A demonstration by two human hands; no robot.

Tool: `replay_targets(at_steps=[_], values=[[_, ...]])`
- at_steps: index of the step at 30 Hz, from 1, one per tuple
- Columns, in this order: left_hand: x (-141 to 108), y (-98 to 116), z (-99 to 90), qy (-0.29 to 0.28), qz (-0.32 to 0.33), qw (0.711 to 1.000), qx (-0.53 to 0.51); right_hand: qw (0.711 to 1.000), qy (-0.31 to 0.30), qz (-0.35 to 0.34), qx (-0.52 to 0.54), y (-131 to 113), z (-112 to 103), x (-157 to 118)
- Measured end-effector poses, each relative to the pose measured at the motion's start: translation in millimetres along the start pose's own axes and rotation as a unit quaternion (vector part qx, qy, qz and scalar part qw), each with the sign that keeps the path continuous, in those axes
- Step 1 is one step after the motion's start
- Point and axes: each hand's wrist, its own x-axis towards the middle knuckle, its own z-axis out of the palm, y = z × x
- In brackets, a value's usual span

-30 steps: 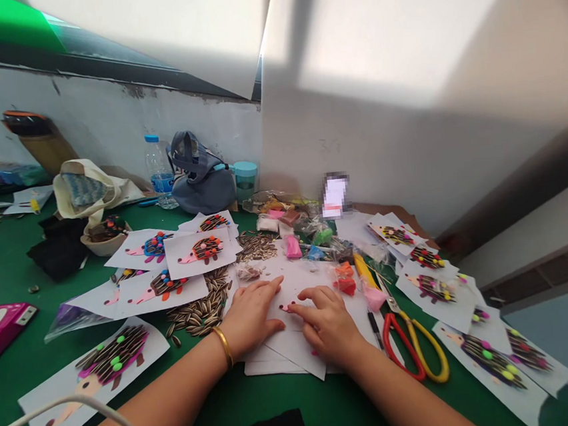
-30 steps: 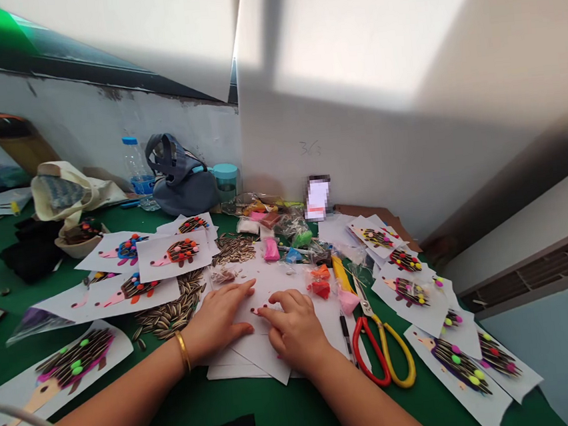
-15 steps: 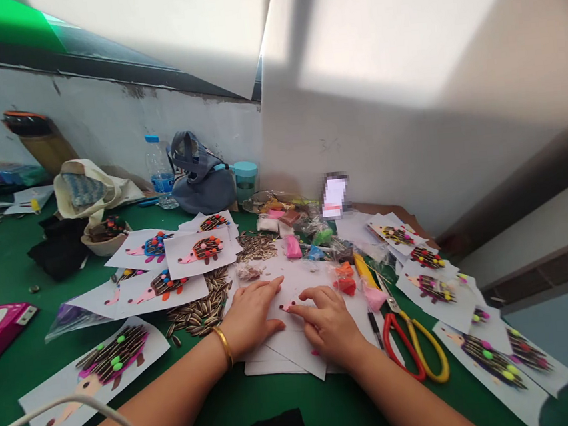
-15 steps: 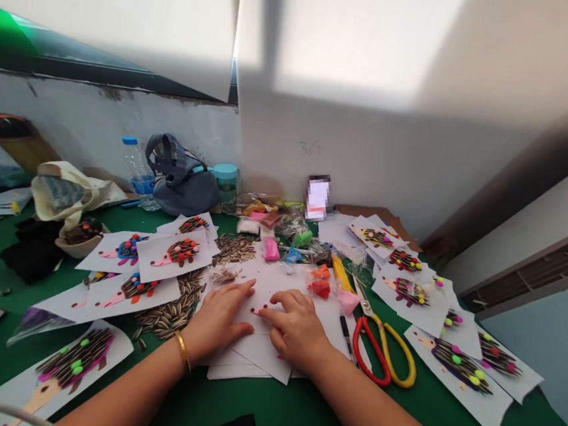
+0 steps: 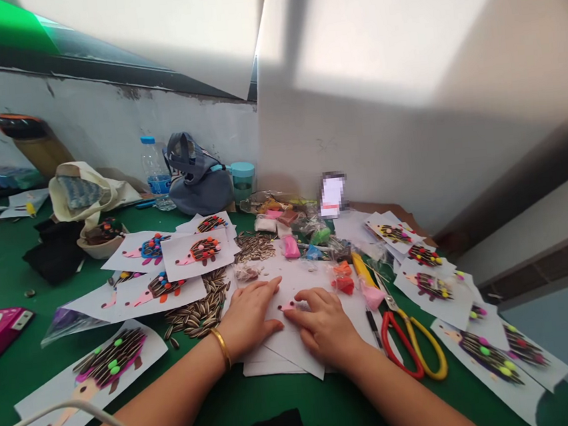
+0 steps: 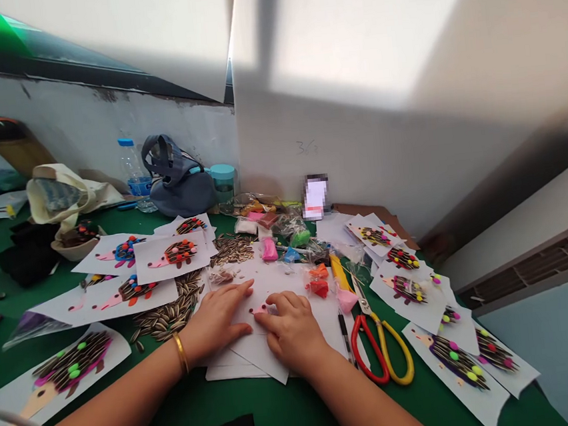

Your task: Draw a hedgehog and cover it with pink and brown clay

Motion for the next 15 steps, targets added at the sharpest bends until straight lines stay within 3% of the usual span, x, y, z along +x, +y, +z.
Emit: replay_targets(at_steps=[8,15], values=[[-3,1,-0.2,0.009,0.008,1.000,0.012,0.997,0.067,0.050,0.001,21,-12,-4],[-7,5,-1.5,0.017,0.023,0.999,0.027,0.994,0.036,0.093,-0.033,28,-14,-11]])
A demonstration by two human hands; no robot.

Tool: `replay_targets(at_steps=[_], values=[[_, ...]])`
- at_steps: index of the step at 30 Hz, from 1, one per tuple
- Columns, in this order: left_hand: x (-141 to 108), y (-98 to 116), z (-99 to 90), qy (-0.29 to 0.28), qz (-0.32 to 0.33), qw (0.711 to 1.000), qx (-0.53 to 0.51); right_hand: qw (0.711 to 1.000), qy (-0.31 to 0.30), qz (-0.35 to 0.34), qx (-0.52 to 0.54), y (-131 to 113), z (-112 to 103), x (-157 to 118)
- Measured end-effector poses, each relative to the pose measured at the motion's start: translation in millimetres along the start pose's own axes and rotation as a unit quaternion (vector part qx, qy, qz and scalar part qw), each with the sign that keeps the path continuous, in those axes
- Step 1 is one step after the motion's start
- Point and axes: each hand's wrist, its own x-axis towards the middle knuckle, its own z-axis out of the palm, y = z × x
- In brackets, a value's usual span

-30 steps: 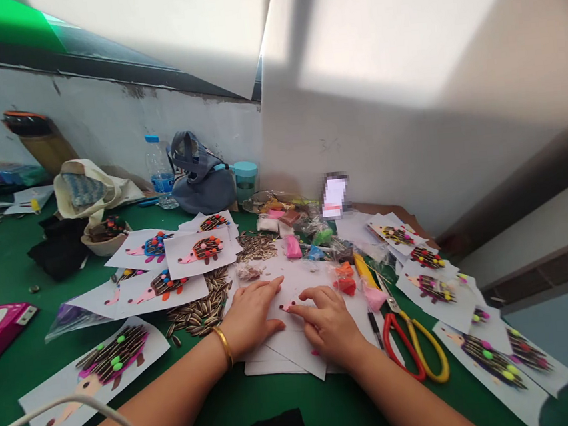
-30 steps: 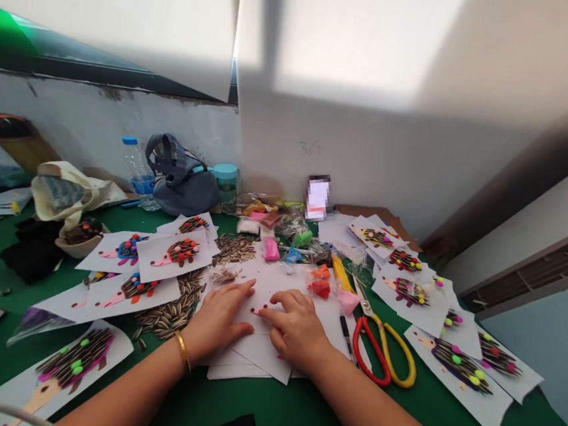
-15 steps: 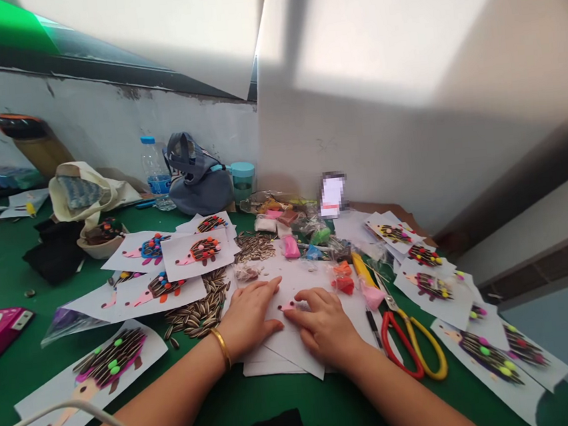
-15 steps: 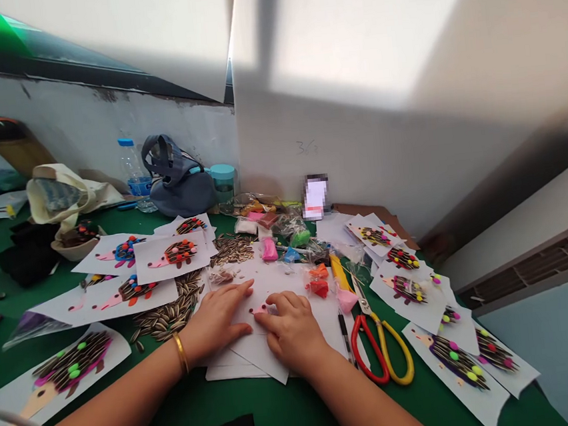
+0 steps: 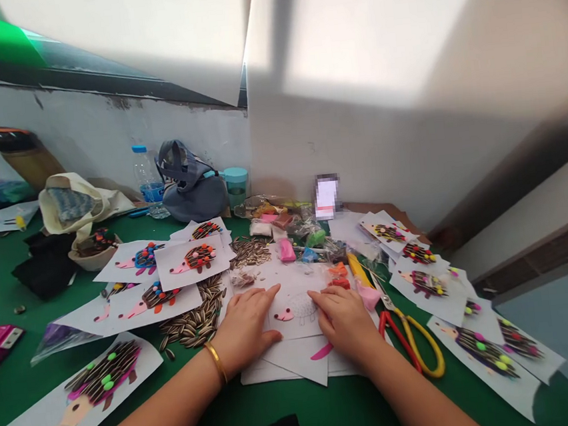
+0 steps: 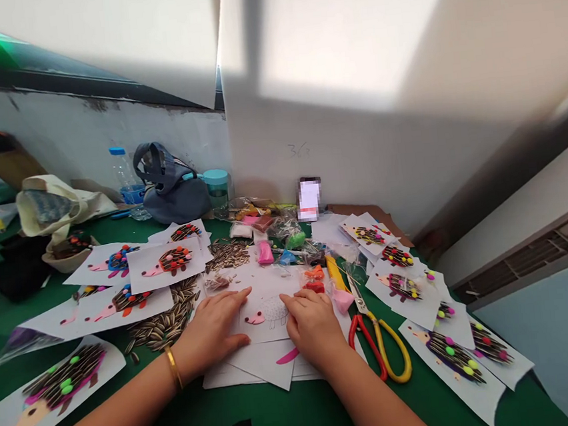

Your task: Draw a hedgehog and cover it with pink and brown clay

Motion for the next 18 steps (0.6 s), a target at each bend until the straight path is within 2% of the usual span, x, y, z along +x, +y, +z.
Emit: replay_targets(at_steps=[5,18], values=[[-1.9,2.5,-2.2,-0.009,0.013,1.000,-0.008,1.000,-0.030,0.003,0.008,-6.1,-3.4,2.7],[0.9,-2.9,4.8,-0.014,0.010,1.000,0.003,1.000,0.006,-0.003,0.020,1.5,-4.5,6.2]])
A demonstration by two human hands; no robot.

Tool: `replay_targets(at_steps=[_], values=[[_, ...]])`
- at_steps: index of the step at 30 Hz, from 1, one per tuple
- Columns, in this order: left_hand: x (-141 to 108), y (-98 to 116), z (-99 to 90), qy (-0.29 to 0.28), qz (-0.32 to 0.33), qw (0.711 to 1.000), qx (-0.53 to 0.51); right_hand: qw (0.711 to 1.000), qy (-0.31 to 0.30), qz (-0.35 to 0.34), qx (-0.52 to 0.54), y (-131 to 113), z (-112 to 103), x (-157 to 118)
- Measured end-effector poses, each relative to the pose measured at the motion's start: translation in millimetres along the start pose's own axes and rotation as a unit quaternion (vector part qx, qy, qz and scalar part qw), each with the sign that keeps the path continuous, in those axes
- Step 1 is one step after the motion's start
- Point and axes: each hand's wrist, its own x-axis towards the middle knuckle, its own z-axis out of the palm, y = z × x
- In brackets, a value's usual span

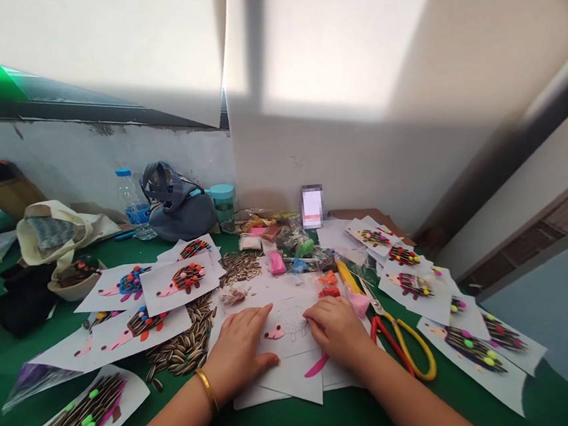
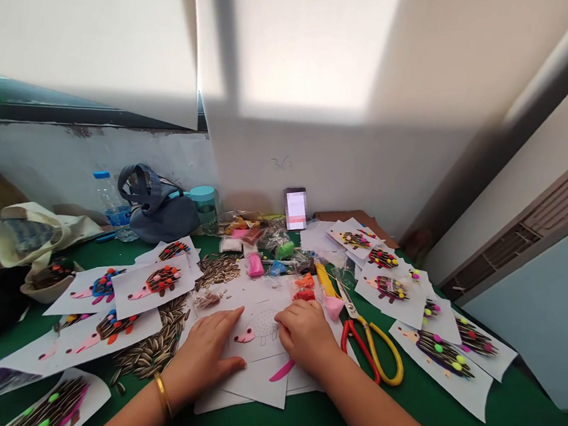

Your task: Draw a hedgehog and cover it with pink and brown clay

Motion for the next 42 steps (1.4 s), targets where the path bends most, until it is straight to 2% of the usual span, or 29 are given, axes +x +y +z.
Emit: replay_targets(at_steps=[6,8,10,14,21,24,29,33,37,42], values=[[1,2,-3.4,-0.010,-0.009,1.000,-0.003,0.989,0.061,0.108,-0.073,20,-15,3],[1,3,-4.2,-0.013,-0.013,1.000,-0.004,0.984,0.053,0.142,-0.099,29,-16,2],[1,2,-4.1,-0.014,-0.015,1.000,-0.005,0.981,0.020,0.157,-0.109,37,-16,2],[1,0,-2.7,-0.011,-0.012,1.000,-0.004,0.978,-0.033,0.175,-0.107,44,-18,2],[0,2,-4.3,-0.009,-0.016,1.000,-0.014,0.975,-0.052,0.190,-0.098,45,-23,3],[0,2,-5.0,-0.004,-0.016,1.000,-0.026,0.978,-0.028,0.196,-0.068,48,-24,3],[2,2,-5.6,-0.004,-0.018,0.999,-0.036,0.969,0.045,0.237,-0.052,61,-29,2],[2,2,-6.7,0.007,-0.009,0.999,-0.041,0.968,0.057,0.237,-0.059,74,-35,4],[2,0,-6.3,0.019,-0.001,0.999,-0.044,0.966,0.038,0.237,-0.094,81,-41,12],[4,-3,-3.3,0.039,0.005,0.998,-0.042,0.960,-0.016,0.232,-0.156,85,-50,35]])
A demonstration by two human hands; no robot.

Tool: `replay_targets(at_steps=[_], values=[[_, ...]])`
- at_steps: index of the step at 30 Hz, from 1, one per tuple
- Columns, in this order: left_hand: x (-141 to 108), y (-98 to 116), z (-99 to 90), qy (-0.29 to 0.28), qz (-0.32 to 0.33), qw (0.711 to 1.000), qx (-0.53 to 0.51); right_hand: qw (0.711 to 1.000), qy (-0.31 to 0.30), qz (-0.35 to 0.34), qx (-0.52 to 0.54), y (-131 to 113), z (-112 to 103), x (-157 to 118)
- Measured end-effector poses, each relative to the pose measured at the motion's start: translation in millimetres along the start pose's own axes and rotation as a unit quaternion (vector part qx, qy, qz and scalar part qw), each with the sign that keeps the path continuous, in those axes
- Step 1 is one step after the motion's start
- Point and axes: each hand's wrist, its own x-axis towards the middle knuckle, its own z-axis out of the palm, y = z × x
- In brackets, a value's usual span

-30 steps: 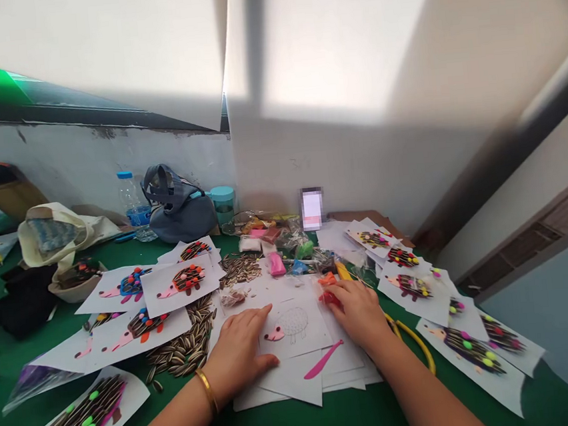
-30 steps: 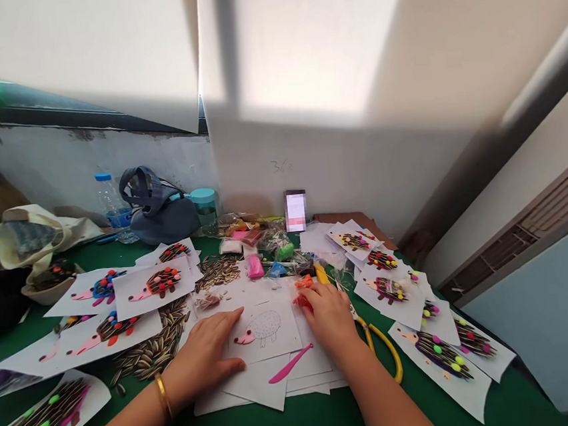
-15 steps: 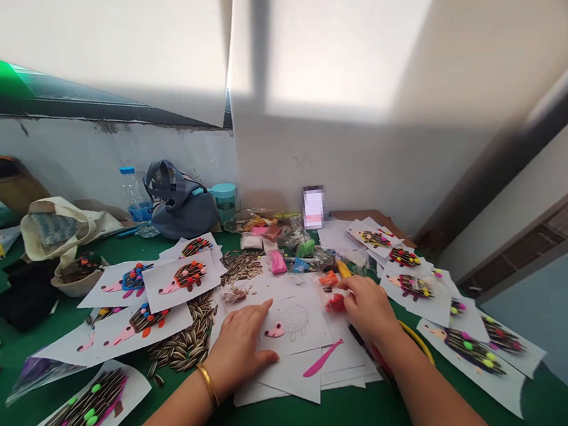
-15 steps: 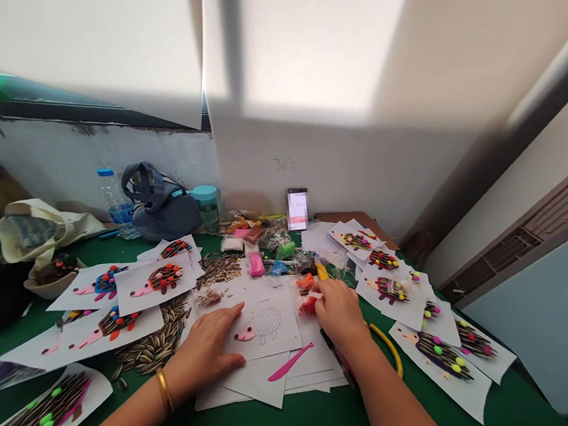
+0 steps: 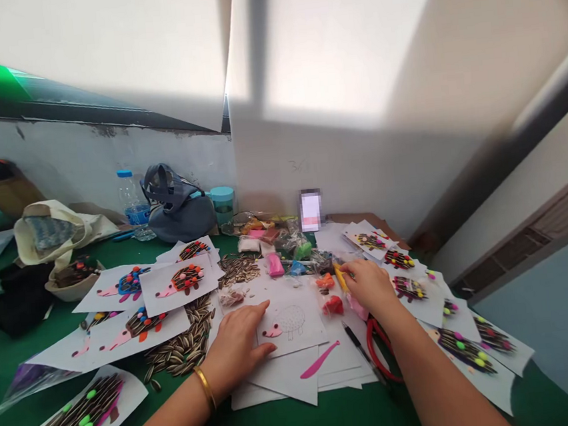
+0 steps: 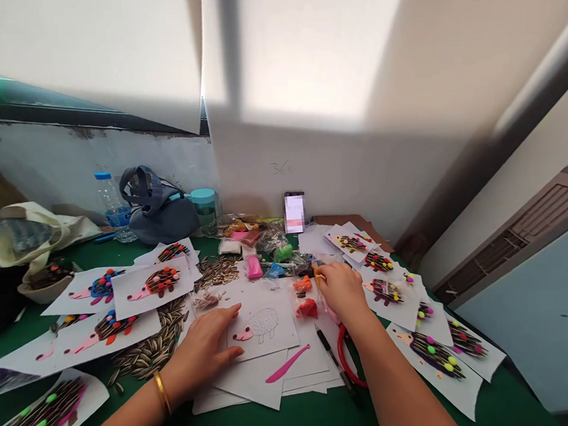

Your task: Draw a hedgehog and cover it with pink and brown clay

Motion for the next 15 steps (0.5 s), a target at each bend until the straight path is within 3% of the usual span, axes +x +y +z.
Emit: replay_targets(at_steps=[8,15], values=[[0,-5,1.4,0.037,0.022,0.999,0.000,0.998,-0.019,-0.057,-0.031,-20,8,41],[0,-5,1.8,0.061,0.027,0.998,-0.006,0.998,-0.008,-0.065,-0.003,-25,15,47]])
